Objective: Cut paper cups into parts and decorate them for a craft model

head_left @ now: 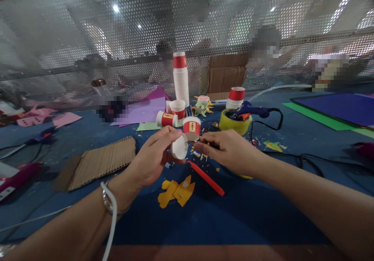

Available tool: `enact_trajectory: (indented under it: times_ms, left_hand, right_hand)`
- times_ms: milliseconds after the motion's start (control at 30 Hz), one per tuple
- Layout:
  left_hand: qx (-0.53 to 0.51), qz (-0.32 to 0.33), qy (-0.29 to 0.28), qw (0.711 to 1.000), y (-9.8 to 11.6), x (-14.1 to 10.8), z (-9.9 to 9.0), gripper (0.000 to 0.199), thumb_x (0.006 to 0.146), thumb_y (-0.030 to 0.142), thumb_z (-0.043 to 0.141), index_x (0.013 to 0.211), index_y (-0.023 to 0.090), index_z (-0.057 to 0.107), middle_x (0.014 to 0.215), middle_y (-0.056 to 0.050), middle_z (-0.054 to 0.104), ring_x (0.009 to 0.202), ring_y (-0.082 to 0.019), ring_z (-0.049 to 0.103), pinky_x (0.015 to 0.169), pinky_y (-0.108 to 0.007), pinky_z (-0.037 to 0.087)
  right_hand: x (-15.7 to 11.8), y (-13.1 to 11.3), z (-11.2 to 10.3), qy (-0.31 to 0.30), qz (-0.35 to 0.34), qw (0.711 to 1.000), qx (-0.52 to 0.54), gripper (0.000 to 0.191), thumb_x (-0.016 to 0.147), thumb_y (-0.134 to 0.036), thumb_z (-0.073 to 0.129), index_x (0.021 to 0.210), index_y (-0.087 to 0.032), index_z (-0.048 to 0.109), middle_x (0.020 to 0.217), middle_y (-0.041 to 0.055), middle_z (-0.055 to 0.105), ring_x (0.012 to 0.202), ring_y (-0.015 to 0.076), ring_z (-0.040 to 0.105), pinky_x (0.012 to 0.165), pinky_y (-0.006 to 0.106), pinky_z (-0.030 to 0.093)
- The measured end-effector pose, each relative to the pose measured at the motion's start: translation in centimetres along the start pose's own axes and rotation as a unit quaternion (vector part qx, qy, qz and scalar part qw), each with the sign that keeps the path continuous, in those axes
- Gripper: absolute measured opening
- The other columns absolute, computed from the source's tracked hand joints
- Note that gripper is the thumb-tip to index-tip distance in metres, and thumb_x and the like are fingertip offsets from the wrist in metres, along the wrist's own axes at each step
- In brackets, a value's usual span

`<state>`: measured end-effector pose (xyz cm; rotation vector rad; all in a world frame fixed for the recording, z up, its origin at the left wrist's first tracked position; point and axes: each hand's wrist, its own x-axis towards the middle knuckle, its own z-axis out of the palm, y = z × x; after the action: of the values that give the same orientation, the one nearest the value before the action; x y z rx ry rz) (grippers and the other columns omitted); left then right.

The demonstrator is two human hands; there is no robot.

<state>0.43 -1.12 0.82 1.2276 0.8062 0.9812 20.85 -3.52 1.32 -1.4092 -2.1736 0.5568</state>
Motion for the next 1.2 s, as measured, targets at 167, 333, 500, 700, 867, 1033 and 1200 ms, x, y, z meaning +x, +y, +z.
enact_trajectory:
  times_ms: [167, 333, 500, 700, 867, 1033, 1200]
  left_hand:
    - [0.009, -0.001, -0.002, 1.0, -0.06, -0.04, 0.09, 0.025, 0.084, 0.042, 0.073, 0.077, 0.02, 0.065, 0.072, 0.0, 0.056, 0.066, -0.014, 0.053, 0.05, -0.023, 0.053]
    - [0.011, -0.004, 0.0, 1.0, -0.09, -0.08, 0.19, 0.027, 0.082, 0.045, 0.075, 0.077, 0.021, 0.065, 0.072, 0.0, 0.055, 0.066, -0.014, 0.051, 0.049, -0.023, 0.055]
    - [0.018, 0.004, -0.005, 1.0, 0.04, -0.1, 0.2, 0.028, 0.081, 0.046, 0.075, 0.077, 0.02, 0.064, 0.072, 0.0, 0.054, 0.066, -0.014, 0.051, 0.049, -0.023, 0.055]
    - [0.031, 0.001, -0.007, 0.999, 0.09, -0.2, 0.15, 0.031, 0.081, 0.048, 0.075, 0.078, 0.02, 0.063, 0.073, 0.001, 0.055, 0.067, -0.014, 0.053, 0.05, -0.023, 0.054]
    - [0.036, -0.001, -0.015, 0.999, 0.11, -0.23, 0.08, 0.028, 0.083, 0.047, 0.073, 0.079, 0.021, 0.063, 0.072, 0.001, 0.056, 0.066, -0.013, 0.053, 0.052, -0.023, 0.053]
    - [0.043, -0.022, -0.016, 0.999, 0.47, -0.06, -0.01, 0.027, 0.079, 0.044, 0.074, 0.082, 0.019, 0.065, 0.073, 0.0, 0.055, 0.064, -0.013, 0.05, 0.05, -0.023, 0.053]
    - [0.034, -0.019, -0.011, 0.999, 0.8, 0.26, -0.19, 0.022, 0.075, 0.037, 0.071, 0.083, 0.018, 0.067, 0.074, -0.002, 0.055, 0.064, -0.014, 0.05, 0.047, -0.024, 0.054]
  right_hand:
    - [-0.03, -0.02, -0.02, 0.003, -0.004, 1.0, -0.001, 0.036, 0.098, -0.038, 0.051, 0.067, -0.02, 0.054, 0.06, -0.0022, 0.047, 0.055, 0.0112, 0.038, 0.054, 0.031, 0.024]
    - [-0.08, 0.0, -0.1, 0.002, -0.009, 1.0, 0.003, 0.036, 0.098, -0.038, 0.05, 0.068, -0.019, 0.054, 0.06, -0.002, 0.048, 0.055, 0.011, 0.039, 0.053, 0.03, 0.025]
    - [-0.11, 0.04, -0.02, 0.002, -0.007, 1.0, -0.004, 0.038, 0.099, -0.04, 0.049, 0.067, -0.02, 0.052, 0.061, -0.0025, 0.046, 0.056, 0.0113, 0.039, 0.054, 0.03, 0.024]
    - [-0.15, 0.14, -0.04, 0.001, -0.012, 1.0, -0.005, 0.038, 0.099, -0.041, 0.048, 0.068, -0.019, 0.054, 0.061, -0.0026, 0.047, 0.057, 0.0115, 0.04, 0.055, 0.029, 0.025]
    - [-0.1, 0.25, -0.21, -0.005, -0.016, 1.0, 0.007, 0.036, 0.098, -0.041, 0.049, 0.072, -0.019, 0.06, 0.065, -0.001, 0.054, 0.06, 0.0127, 0.045, 0.057, 0.029, 0.029]
    - [-0.04, 0.38, -0.27, -0.009, -0.015, 1.0, 0.025, 0.037, 0.096, -0.041, 0.051, 0.066, -0.02, 0.051, 0.061, -0.0018, 0.048, 0.058, 0.0125, 0.04, 0.055, 0.03, 0.027]
    - [0.13, 0.48, -0.3, -0.016, 0.004, 1.0, 0.026, 0.043, 0.098, -0.048, 0.047, 0.064, -0.021, 0.045, 0.06, -0.002, 0.044, 0.056, 0.0127, 0.037, 0.054, 0.032, 0.024]
